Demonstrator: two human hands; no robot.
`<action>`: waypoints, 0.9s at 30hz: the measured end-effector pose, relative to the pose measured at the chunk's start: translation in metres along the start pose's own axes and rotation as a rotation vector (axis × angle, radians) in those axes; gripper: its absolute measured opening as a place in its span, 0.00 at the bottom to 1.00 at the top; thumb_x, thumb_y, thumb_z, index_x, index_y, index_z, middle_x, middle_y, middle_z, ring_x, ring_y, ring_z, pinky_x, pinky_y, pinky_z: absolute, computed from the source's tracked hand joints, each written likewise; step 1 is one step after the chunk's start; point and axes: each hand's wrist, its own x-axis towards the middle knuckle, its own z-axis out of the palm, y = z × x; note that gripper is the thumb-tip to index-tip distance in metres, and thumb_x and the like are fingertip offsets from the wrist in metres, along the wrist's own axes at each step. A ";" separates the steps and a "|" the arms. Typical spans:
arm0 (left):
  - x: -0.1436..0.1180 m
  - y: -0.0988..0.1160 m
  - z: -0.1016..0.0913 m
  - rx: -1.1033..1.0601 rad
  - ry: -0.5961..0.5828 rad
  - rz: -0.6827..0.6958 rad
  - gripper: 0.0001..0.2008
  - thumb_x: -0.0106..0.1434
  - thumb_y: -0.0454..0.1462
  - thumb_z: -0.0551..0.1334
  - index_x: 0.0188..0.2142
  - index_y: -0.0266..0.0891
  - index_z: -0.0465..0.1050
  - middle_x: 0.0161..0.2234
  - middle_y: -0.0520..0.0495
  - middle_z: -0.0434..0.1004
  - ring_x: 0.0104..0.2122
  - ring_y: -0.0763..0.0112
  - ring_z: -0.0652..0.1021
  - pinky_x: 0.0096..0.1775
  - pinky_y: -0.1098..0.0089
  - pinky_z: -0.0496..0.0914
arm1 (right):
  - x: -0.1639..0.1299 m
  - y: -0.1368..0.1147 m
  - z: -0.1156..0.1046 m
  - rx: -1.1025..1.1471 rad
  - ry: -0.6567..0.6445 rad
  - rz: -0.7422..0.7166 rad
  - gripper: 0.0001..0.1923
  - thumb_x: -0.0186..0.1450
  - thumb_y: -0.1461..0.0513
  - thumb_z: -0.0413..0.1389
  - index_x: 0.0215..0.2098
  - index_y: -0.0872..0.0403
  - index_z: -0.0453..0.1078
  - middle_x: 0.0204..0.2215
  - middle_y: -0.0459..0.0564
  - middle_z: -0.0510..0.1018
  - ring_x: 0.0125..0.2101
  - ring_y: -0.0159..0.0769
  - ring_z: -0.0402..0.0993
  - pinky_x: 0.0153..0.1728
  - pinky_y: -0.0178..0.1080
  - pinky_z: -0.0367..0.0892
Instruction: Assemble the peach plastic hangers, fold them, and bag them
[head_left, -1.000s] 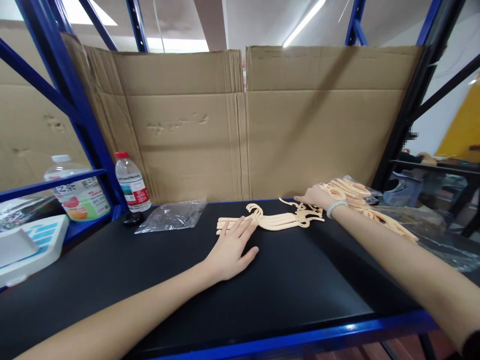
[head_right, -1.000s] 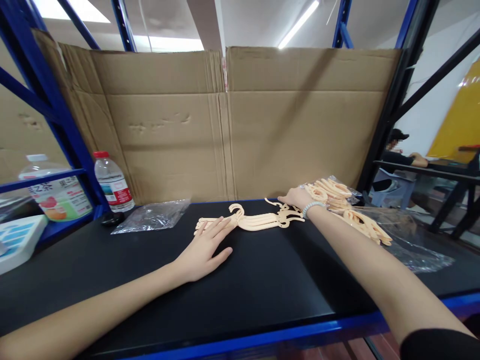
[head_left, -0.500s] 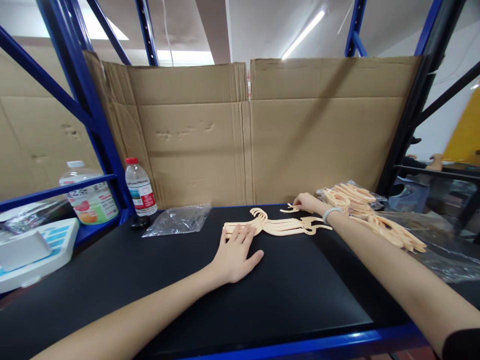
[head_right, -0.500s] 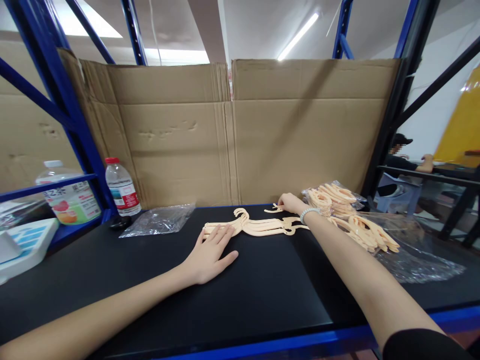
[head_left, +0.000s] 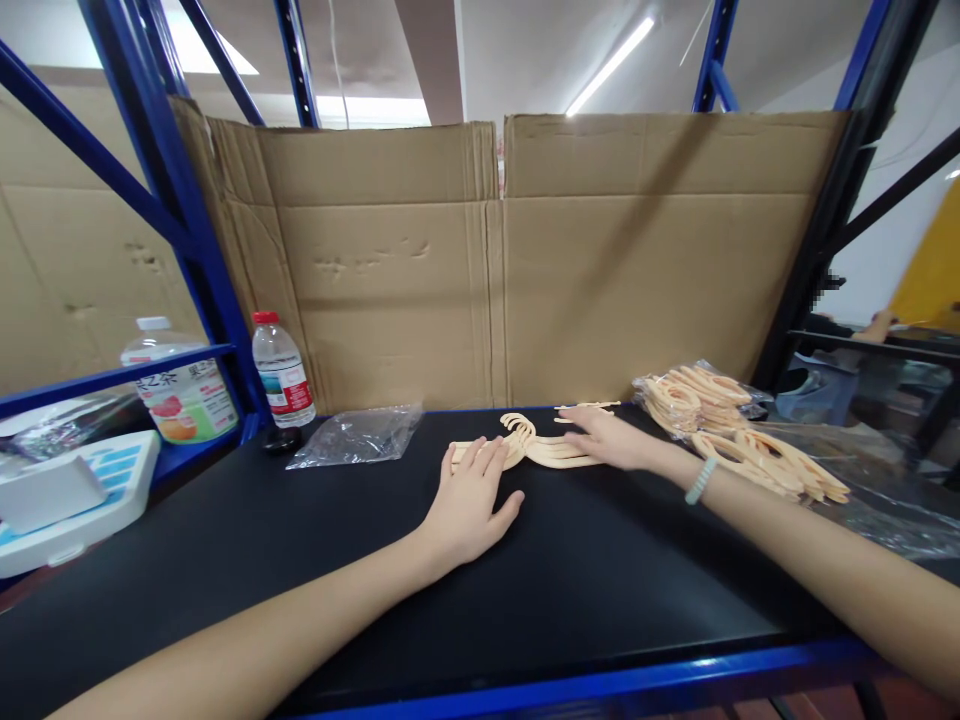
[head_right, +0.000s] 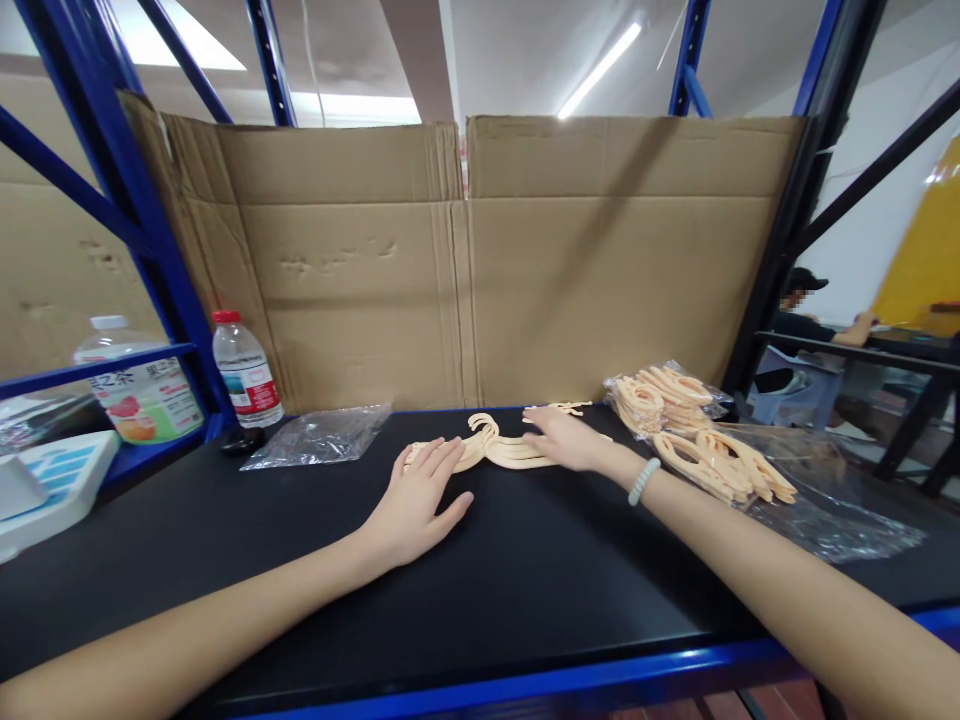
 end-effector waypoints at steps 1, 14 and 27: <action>0.000 0.001 0.000 -0.004 0.031 0.036 0.26 0.65 0.44 0.53 0.60 0.35 0.60 0.61 0.39 0.62 0.61 0.52 0.60 0.60 0.46 0.49 | -0.009 -0.007 0.003 0.008 -0.060 -0.064 0.33 0.67 0.49 0.46 0.63 0.61 0.57 0.61 0.59 0.61 0.61 0.47 0.56 0.61 0.47 0.53; 0.004 -0.008 0.006 -0.092 -0.015 0.156 0.22 0.64 0.39 0.54 0.55 0.28 0.67 0.59 0.32 0.64 0.59 0.53 0.64 0.59 0.55 0.59 | -0.011 0.008 0.015 -0.052 -0.150 -0.116 0.30 0.71 0.52 0.37 0.64 0.61 0.53 0.64 0.57 0.56 0.63 0.41 0.51 0.62 0.44 0.49; 0.003 -0.004 0.000 -0.175 -0.045 0.440 0.14 0.66 0.34 0.53 0.47 0.35 0.73 0.49 0.41 0.76 0.48 0.61 0.74 0.51 0.61 0.68 | 0.061 0.042 -0.007 -0.376 -0.120 0.152 0.09 0.66 0.62 0.52 0.39 0.56 0.74 0.41 0.56 0.77 0.46 0.41 0.71 0.46 0.42 0.67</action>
